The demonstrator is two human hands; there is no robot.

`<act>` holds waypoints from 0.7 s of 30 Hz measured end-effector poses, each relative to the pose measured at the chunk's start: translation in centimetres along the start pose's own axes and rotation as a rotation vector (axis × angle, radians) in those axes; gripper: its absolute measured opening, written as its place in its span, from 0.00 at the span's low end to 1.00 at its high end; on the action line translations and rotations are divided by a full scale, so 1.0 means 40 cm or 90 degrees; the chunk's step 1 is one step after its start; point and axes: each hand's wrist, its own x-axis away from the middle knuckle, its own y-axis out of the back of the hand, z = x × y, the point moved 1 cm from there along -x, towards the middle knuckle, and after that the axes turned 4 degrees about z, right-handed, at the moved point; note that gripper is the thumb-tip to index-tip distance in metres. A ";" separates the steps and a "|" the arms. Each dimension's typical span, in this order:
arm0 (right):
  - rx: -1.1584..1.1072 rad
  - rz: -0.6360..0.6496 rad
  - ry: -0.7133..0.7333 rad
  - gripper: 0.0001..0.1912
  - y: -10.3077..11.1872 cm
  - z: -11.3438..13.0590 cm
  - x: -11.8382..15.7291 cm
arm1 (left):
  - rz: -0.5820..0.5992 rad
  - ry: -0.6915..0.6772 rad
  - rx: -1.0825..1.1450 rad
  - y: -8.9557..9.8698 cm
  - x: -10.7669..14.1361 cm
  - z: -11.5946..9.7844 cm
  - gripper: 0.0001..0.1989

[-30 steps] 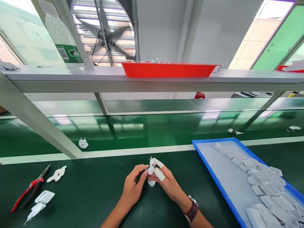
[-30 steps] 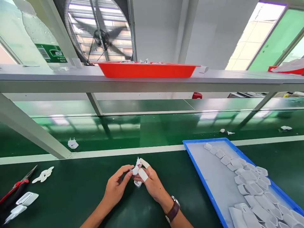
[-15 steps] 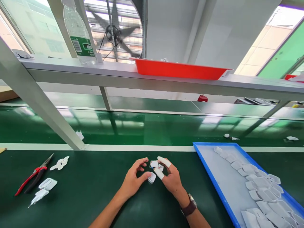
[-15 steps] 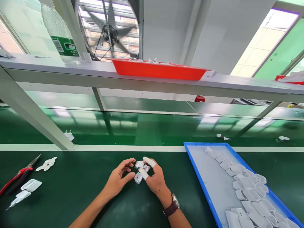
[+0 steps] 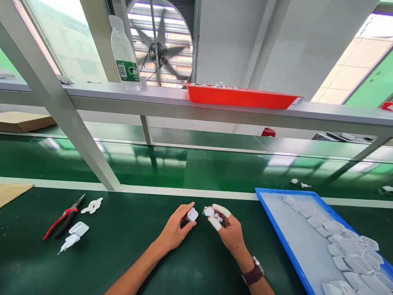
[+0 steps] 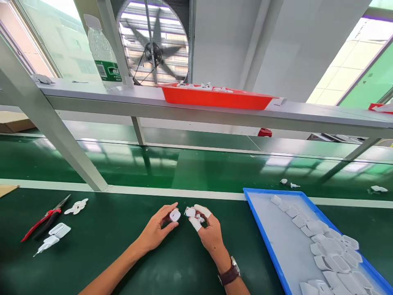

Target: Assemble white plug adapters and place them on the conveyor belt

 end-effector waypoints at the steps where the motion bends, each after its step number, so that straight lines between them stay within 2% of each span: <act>1: 0.021 0.002 0.005 0.16 -0.006 0.005 0.003 | -0.002 0.029 0.083 0.003 0.006 0.007 0.28; 3: 0.065 0.016 0.044 0.13 -0.018 0.017 0.007 | 0.001 0.080 0.227 0.006 0.019 0.016 0.27; 5: 0.105 0.033 0.122 0.12 -0.026 0.028 0.009 | 0.018 0.108 0.302 0.008 0.030 0.013 0.26; 8: 0.119 0.040 0.260 0.20 -0.035 0.038 0.014 | 0.022 0.122 0.375 0.012 0.038 -0.004 0.27; 10: 0.121 0.046 0.317 0.26 -0.042 0.041 0.019 | 0.019 0.143 0.432 0.013 0.037 -0.013 0.24; 13: 0.132 0.060 0.354 0.29 -0.052 0.043 0.027 | 0.016 0.180 0.492 0.010 0.035 -0.017 0.21; 21: 0.197 0.095 0.390 0.28 -0.056 0.054 0.037 | 0.003 0.207 0.503 0.007 0.040 -0.016 0.22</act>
